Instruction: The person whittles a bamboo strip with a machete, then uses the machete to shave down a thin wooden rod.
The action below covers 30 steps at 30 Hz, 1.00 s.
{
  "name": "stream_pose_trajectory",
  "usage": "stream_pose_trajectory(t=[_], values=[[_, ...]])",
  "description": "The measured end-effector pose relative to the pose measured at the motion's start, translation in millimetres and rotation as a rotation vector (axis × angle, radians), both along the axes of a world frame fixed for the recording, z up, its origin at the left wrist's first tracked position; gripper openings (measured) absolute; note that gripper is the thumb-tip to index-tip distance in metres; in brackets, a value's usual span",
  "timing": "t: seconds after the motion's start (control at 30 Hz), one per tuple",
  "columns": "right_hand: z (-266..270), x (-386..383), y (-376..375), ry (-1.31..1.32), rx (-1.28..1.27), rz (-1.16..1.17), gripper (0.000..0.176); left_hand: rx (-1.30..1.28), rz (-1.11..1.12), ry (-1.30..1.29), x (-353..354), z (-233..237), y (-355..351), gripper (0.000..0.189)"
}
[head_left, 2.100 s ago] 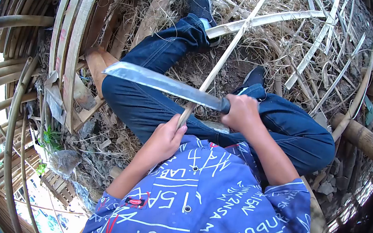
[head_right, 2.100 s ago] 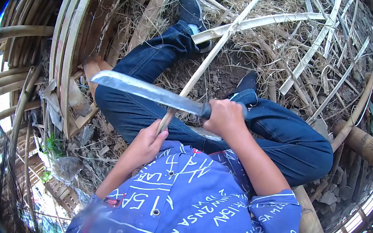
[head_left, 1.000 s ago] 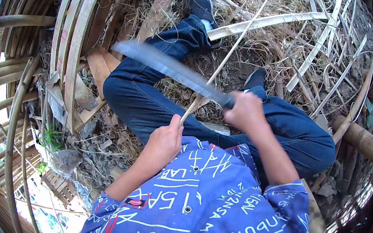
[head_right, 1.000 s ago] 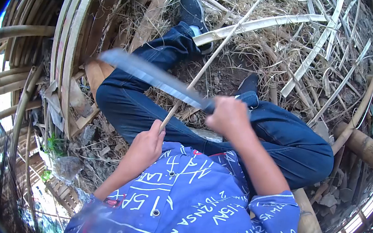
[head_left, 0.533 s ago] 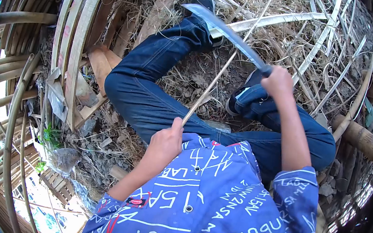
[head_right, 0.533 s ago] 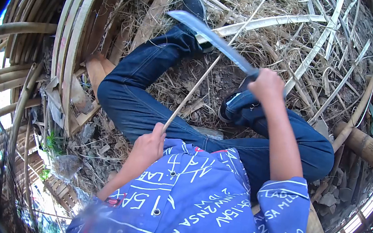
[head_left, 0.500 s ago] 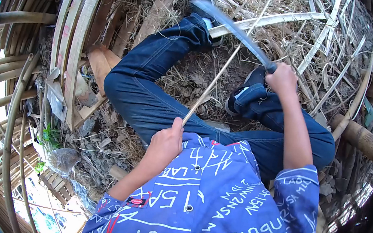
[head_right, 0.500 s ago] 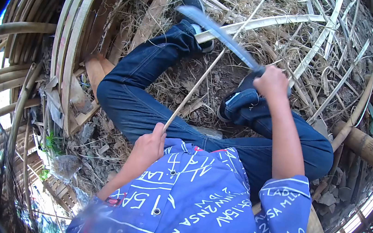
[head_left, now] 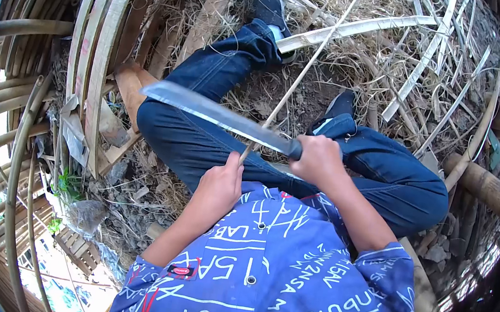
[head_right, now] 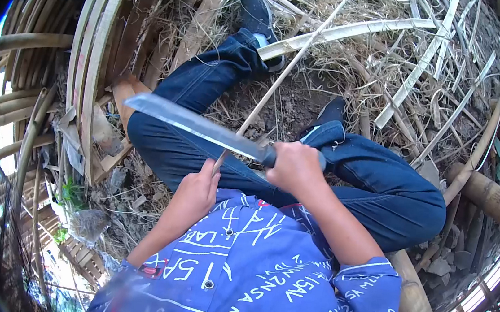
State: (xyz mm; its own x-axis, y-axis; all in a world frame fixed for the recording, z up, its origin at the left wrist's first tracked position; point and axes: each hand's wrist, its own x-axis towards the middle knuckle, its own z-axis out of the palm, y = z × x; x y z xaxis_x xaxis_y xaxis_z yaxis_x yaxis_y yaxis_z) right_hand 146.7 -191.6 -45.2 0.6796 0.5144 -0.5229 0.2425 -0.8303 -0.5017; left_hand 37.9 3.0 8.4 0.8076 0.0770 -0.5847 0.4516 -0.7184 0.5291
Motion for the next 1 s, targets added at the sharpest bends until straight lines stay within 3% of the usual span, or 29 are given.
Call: stream_pose_trajectory(t=[0.43, 0.5, 0.6, 0.67, 0.8, 0.87, 0.9, 0.93, 1.0], values=[[-23, 46, -9, -0.146, -0.170, -0.029, 0.024, 0.056, -0.002, -0.066, -4, 4, 0, 0.011], [-40, 55, -17, -0.286, -0.241, -0.146, 0.025, 0.055, -0.007, -0.041, -6, 10, 1, 0.011], [-56, 104, -58, -0.240, -0.258, -0.369, 0.025, 0.064, -0.007, 0.019, -16, 13, -2, 0.012], [-59, 128, -80, -0.291, -0.315, -0.398, 0.025, 0.065, -0.012, 0.045, -18, 12, -1, 0.013], [-46, 130, -79, -0.355, -0.308, -0.287, 0.025, -0.108, 0.049, -0.041, -14, 6, 0, 0.011], [-43, 116, -68, -0.253, -0.199, -0.322, 0.025, -0.316, 0.125, 0.011, -8, 6, 7, 0.010], [-37, 102, -58, -0.220, -0.169, -0.320, 0.024, -0.426, 0.084, -0.160, -9, -7, 9, 0.007], [-30, 85, -47, -0.185, -0.138, -0.321, 0.024, -0.414, 0.085, -0.151, -10, -9, 14, 0.007], [-20, 50, -27, -0.113, -0.048, -0.227, 0.023, -0.903, 0.490, 0.507, 9, 3, 18, 0.006]])
